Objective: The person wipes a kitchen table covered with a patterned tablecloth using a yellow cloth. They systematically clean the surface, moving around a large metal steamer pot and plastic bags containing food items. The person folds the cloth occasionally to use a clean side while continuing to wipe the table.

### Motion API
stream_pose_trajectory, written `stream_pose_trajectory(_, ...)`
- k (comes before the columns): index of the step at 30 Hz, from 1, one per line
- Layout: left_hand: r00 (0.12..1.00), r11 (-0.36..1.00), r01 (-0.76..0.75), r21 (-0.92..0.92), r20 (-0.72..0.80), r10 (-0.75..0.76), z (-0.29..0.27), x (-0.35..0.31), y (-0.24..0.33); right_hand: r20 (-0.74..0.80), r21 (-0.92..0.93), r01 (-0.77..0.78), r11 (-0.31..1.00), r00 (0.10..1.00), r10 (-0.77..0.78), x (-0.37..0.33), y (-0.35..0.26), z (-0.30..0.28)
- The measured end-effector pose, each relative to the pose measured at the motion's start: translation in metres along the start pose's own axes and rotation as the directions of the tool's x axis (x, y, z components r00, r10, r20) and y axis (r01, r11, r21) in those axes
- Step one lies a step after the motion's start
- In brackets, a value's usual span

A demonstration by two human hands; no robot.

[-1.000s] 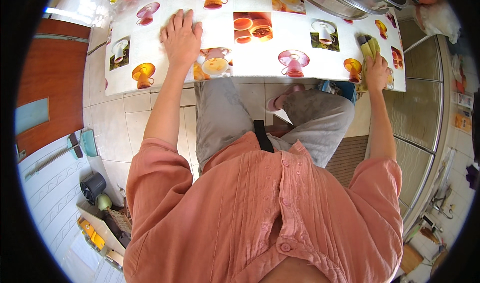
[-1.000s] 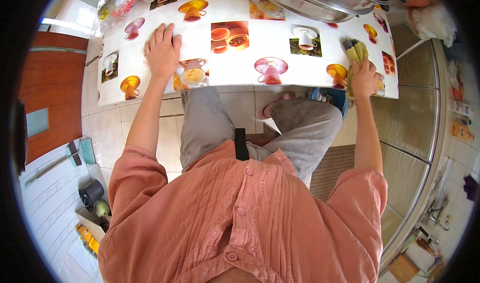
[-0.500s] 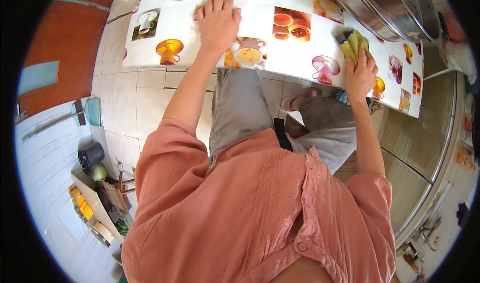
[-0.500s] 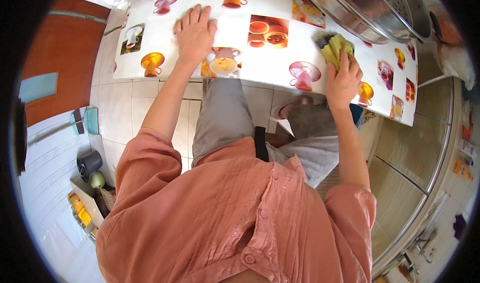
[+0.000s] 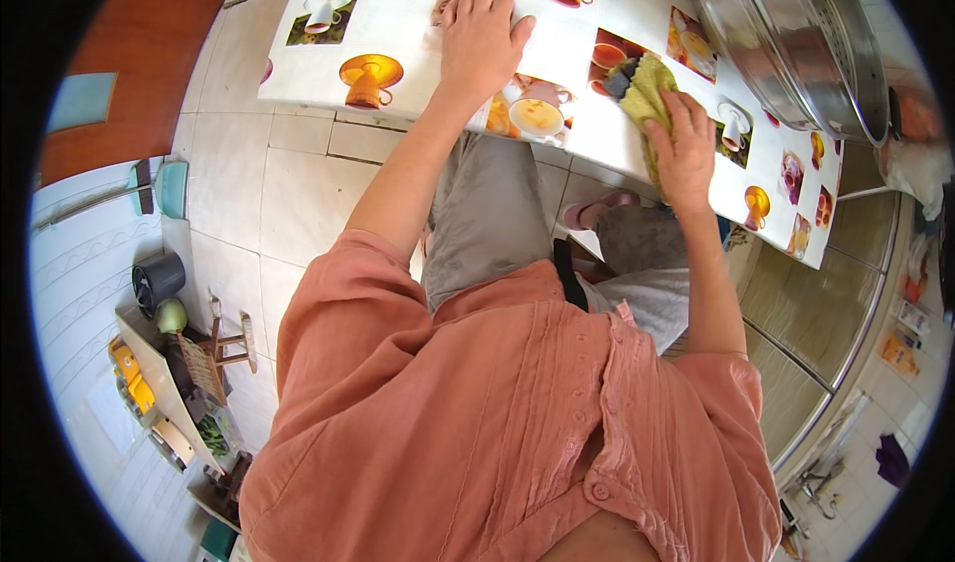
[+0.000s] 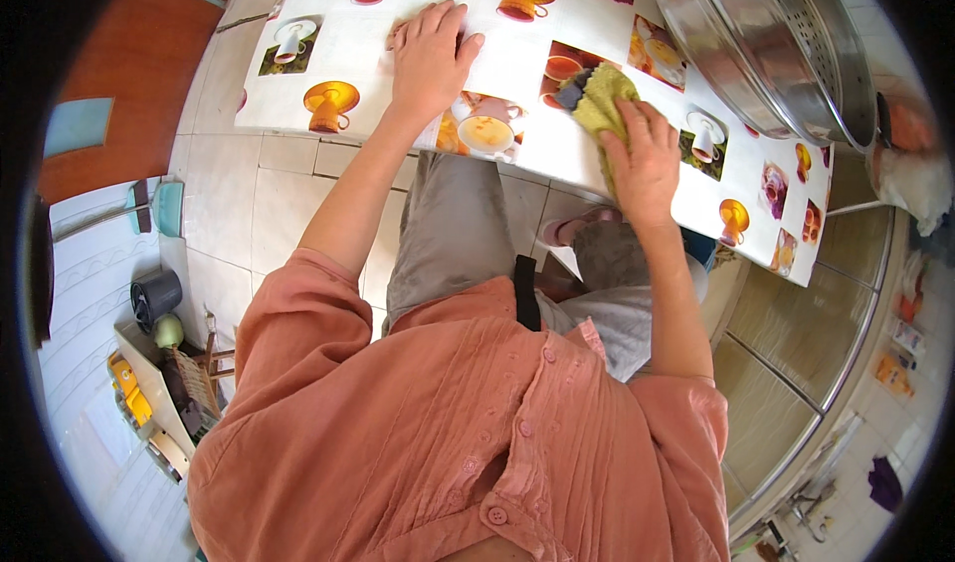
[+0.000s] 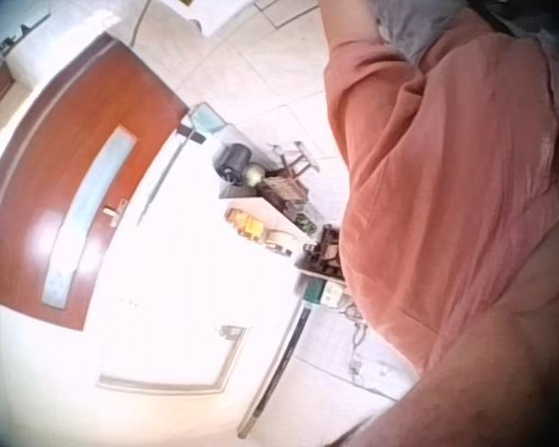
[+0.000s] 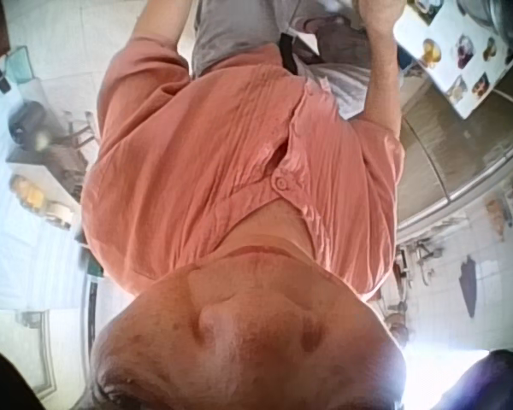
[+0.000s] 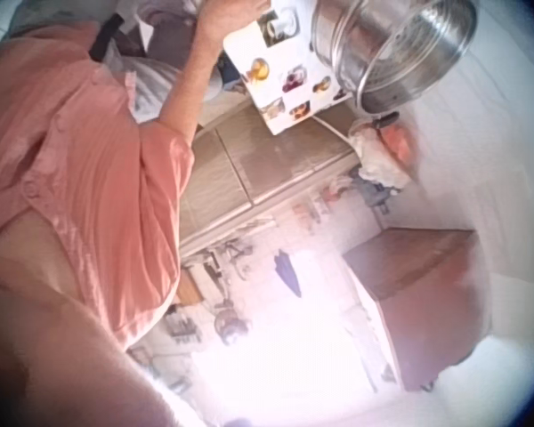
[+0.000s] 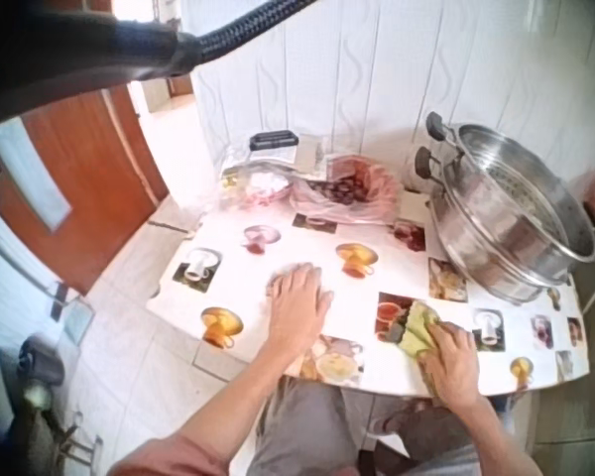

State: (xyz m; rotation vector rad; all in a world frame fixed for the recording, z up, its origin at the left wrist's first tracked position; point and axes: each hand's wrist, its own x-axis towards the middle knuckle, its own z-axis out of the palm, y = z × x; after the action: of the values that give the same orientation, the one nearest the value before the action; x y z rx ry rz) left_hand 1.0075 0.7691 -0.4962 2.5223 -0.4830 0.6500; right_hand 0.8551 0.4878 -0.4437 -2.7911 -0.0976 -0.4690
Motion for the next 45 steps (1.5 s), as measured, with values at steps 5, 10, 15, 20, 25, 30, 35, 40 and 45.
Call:
stream_pose_trajectory(5, 0.881, 0.421, 0.440, -0.793, 0.291, -0.372, -0.024, 0.013, -0.023, -0.100, -0.063, -0.208, 0.976, 0.974, 0.201, 0.021, 0.042, 0.014)
stream_pose_trajectory(10, 0.847, -0.113, 0.363, -0.925, 0.378, -0.373, -0.046, 0.020, -0.033, -0.137, -0.096, -0.172, 0.980, 0.978, 0.159, 0.033, 0.010, 0.042)
stream_pose_trajectory(15, 0.841, -0.350, 0.279, -0.894, 0.404, -0.360, -0.051, 0.017, -0.045, -0.004, 0.050, 0.143, 0.988, 0.990, -0.143, 0.027, -0.092, 0.042)
stream_pose_trajectory(20, 0.811, -0.612, 0.169, -0.773, 0.461, -0.359, -0.049, 0.009, -0.063, 0.143, 0.227, 0.208, 0.951, 0.959, -0.244, 0.021, -0.090, 0.023)
stream_pose_trajectory(25, 0.815, -0.648, 0.134, -0.750, 0.455, -0.358, -0.053, 0.008, -0.064, 0.018, 0.027, -0.027, 0.999, 0.999, 0.027, 0.038, -0.002, 0.024)
stream_pose_trajectory(30, 0.825, -0.664, 0.124, -0.737, 0.448, -0.343, -0.049, 0.011, -0.059, -0.179, -0.197, -0.230, 0.953, 0.964, 0.195, 0.074, 0.040, 0.058)
stream_pose_trajectory(35, 0.825, -0.657, 0.131, -0.742, 0.449, -0.343, -0.050, 0.010, -0.061, -0.162, -0.131, -0.046, 0.990, 0.987, 0.025, 0.102, -0.058, 0.093)
stream_pose_trajectory(40, 0.819, -0.525, 0.253, -0.813, 0.469, -0.331, -0.056, 0.013, -0.062, 0.032, 0.113, 0.227, 0.967, 0.972, -0.232, 0.082, -0.142, 0.078)
stream_pose_trajectory(45, 0.720, 0.011, 0.606, -0.796, 0.542, -0.433, -0.093, 0.012, -0.080, 0.106, 0.124, 0.260, 0.958, 0.956, -0.274, 0.066, -0.094, 0.046)
